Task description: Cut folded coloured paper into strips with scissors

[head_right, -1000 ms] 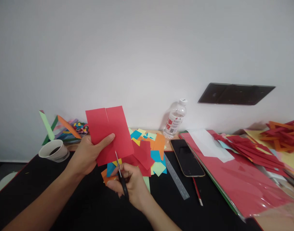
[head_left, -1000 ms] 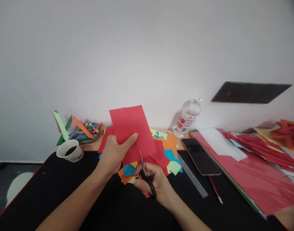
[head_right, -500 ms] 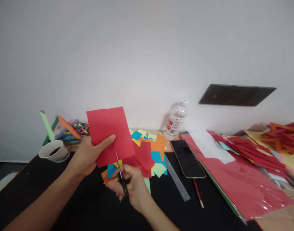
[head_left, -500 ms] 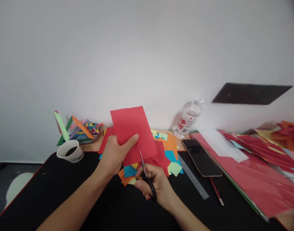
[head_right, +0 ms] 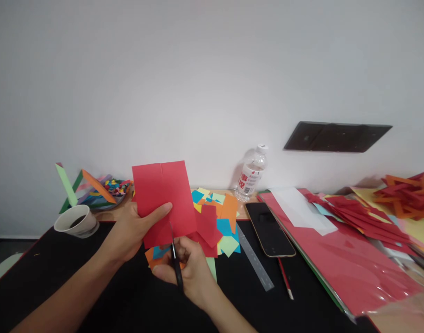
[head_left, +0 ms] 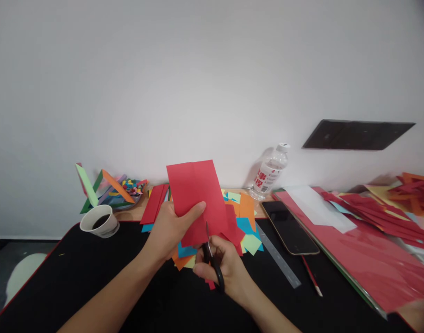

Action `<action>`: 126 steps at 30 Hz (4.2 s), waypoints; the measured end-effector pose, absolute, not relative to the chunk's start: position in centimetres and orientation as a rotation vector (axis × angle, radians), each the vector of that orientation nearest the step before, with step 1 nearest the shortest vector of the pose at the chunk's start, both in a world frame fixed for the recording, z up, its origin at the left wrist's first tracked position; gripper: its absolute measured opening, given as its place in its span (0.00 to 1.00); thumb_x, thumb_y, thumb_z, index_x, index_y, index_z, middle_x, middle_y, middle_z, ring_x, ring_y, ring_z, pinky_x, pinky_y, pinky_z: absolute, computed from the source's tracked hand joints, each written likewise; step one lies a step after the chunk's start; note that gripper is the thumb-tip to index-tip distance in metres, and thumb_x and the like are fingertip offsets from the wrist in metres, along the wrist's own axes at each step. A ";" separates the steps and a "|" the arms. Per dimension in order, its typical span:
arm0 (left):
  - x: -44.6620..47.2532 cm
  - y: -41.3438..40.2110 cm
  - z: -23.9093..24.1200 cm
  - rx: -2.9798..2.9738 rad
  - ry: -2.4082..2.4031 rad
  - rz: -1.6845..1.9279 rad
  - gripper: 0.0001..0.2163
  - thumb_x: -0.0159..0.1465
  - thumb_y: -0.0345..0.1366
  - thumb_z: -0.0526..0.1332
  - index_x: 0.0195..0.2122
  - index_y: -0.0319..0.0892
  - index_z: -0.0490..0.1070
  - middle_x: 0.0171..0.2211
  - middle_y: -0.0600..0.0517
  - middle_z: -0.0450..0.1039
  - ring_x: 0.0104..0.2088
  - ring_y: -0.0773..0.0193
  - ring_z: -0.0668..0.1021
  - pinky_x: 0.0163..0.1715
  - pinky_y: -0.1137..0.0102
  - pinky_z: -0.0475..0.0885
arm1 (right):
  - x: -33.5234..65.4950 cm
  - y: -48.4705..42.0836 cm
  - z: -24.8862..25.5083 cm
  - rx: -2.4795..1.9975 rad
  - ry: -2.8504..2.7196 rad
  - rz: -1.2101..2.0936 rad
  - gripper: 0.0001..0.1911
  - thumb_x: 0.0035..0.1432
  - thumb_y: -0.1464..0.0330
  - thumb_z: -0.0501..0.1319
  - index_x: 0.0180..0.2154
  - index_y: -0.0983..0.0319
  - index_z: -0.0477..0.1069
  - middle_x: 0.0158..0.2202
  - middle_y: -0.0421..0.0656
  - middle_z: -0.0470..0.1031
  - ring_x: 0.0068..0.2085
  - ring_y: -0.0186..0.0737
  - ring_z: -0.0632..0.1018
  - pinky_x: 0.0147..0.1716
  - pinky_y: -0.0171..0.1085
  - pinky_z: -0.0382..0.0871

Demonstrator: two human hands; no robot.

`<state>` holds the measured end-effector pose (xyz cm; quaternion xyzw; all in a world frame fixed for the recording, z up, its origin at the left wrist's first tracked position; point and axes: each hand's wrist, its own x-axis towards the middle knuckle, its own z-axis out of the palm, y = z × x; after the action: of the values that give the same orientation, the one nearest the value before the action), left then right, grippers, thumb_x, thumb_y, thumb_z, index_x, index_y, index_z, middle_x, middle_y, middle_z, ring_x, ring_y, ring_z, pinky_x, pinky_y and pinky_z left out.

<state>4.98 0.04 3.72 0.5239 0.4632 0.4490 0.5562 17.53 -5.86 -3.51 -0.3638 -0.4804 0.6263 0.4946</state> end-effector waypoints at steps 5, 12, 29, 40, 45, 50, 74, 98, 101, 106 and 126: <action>5.1 -0.1 3.7 1.217 1.052 1.070 0.11 0.54 0.41 0.67 0.34 0.40 0.76 0.21 0.52 0.76 0.28 0.56 0.80 0.28 0.67 0.75 | 17.5 -5.8 -3.8 -0.919 -1.141 1.533 0.22 0.37 0.61 0.75 0.30 0.63 0.69 0.21 0.35 0.70 0.22 0.31 0.69 0.22 0.30 0.62; 5.1 -0.2 3.9 1.232 1.079 1.081 0.10 0.54 0.42 0.67 0.32 0.41 0.75 0.24 0.51 0.78 0.23 0.59 0.79 0.23 0.69 0.74 | 17.4 -5.9 -4.2 -0.962 -1.137 1.544 0.22 0.38 0.59 0.74 0.32 0.63 0.70 0.20 0.35 0.69 0.19 0.30 0.68 0.18 0.30 0.62; 5.0 -0.2 3.9 1.274 1.126 1.099 0.11 0.53 0.42 0.67 0.33 0.41 0.75 0.23 0.51 0.78 0.24 0.58 0.79 0.23 0.69 0.74 | 17.2 -5.8 -4.3 -1.023 -1.114 1.542 0.23 0.39 0.55 0.72 0.29 0.63 0.68 0.16 0.34 0.68 0.14 0.28 0.67 0.13 0.27 0.61; 4.6 0.3 4.4 1.151 1.114 1.076 0.13 0.49 0.43 0.70 0.29 0.37 0.76 0.29 0.46 0.80 0.27 0.58 0.80 0.25 0.69 0.75 | 17.4 -5.8 -4.1 -1.034 -1.093 1.624 0.23 0.38 0.55 0.73 0.29 0.63 0.67 0.14 0.33 0.68 0.12 0.27 0.66 0.11 0.27 0.60; 3.9 0.9 4.8 1.072 1.042 1.198 0.13 0.48 0.39 0.72 0.33 0.38 0.76 0.32 0.47 0.80 0.29 0.59 0.80 0.28 0.69 0.76 | 17.3 -5.9 -3.9 -1.011 -1.118 1.678 0.24 0.37 0.56 0.73 0.30 0.63 0.66 0.14 0.33 0.68 0.13 0.27 0.67 0.13 0.27 0.61; 4.2 0.8 4.8 1.065 1.112 1.197 0.14 0.47 0.39 0.72 0.31 0.38 0.76 0.29 0.47 0.80 0.26 0.57 0.80 0.25 0.67 0.76 | 17.4 -6.0 -3.7 -0.986 -1.152 1.686 0.26 0.34 0.57 0.75 0.30 0.63 0.67 0.17 0.35 0.70 0.16 0.30 0.68 0.15 0.29 0.62; 4.3 0.4 4.0 1.266 1.173 1.077 0.13 0.50 0.43 0.70 0.29 0.39 0.75 0.25 0.50 0.76 0.24 0.61 0.77 0.23 0.70 0.72 | 17.6 -5.9 -2.9 -0.962 -1.280 1.607 0.22 0.39 0.54 0.71 0.21 0.62 0.64 0.19 0.36 0.62 0.20 0.30 0.61 0.20 0.31 0.55; 4.4 0.4 4.1 1.197 1.212 1.081 0.14 0.48 0.42 0.71 0.28 0.37 0.75 0.25 0.49 0.76 0.24 0.61 0.77 0.22 0.69 0.73 | 17.2 -5.8 -3.8 -0.972 -1.269 1.554 0.23 0.42 0.52 0.69 0.19 0.63 0.64 0.14 0.36 0.63 0.14 0.28 0.62 0.14 0.29 0.55; 4.5 0.4 4.1 1.182 1.194 1.085 0.14 0.48 0.42 0.71 0.28 0.38 0.75 0.25 0.49 0.76 0.24 0.61 0.77 0.23 0.69 0.73 | 17.3 -5.8 -4.1 -0.970 -1.271 1.555 0.22 0.42 0.52 0.69 0.20 0.64 0.66 0.15 0.36 0.64 0.14 0.28 0.64 0.14 0.29 0.56; 4.4 0.4 4.2 1.211 1.198 1.090 0.14 0.49 0.43 0.71 0.30 0.38 0.75 0.26 0.49 0.77 0.25 0.60 0.77 0.23 0.69 0.73 | 17.3 -5.8 -4.3 -1.009 -1.246 1.561 0.23 0.43 0.52 0.69 0.20 0.65 0.67 0.15 0.37 0.66 0.14 0.27 0.65 0.13 0.28 0.57; 2.2 2.6 4.7 1.201 1.247 1.327 0.12 0.48 0.40 0.71 0.30 0.40 0.76 0.31 0.49 0.80 0.29 0.57 0.80 0.25 0.70 0.75 | 18.6 -5.6 -4.1 -0.733 -1.219 1.825 0.28 0.36 0.56 0.74 0.33 0.63 0.65 0.17 0.34 0.70 0.15 0.27 0.68 0.15 0.27 0.62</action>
<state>2.21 2.61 4.66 0.4881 0.5072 0.5397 0.4618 18.60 -5.59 -4.08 -0.2899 -0.4823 0.7222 0.4023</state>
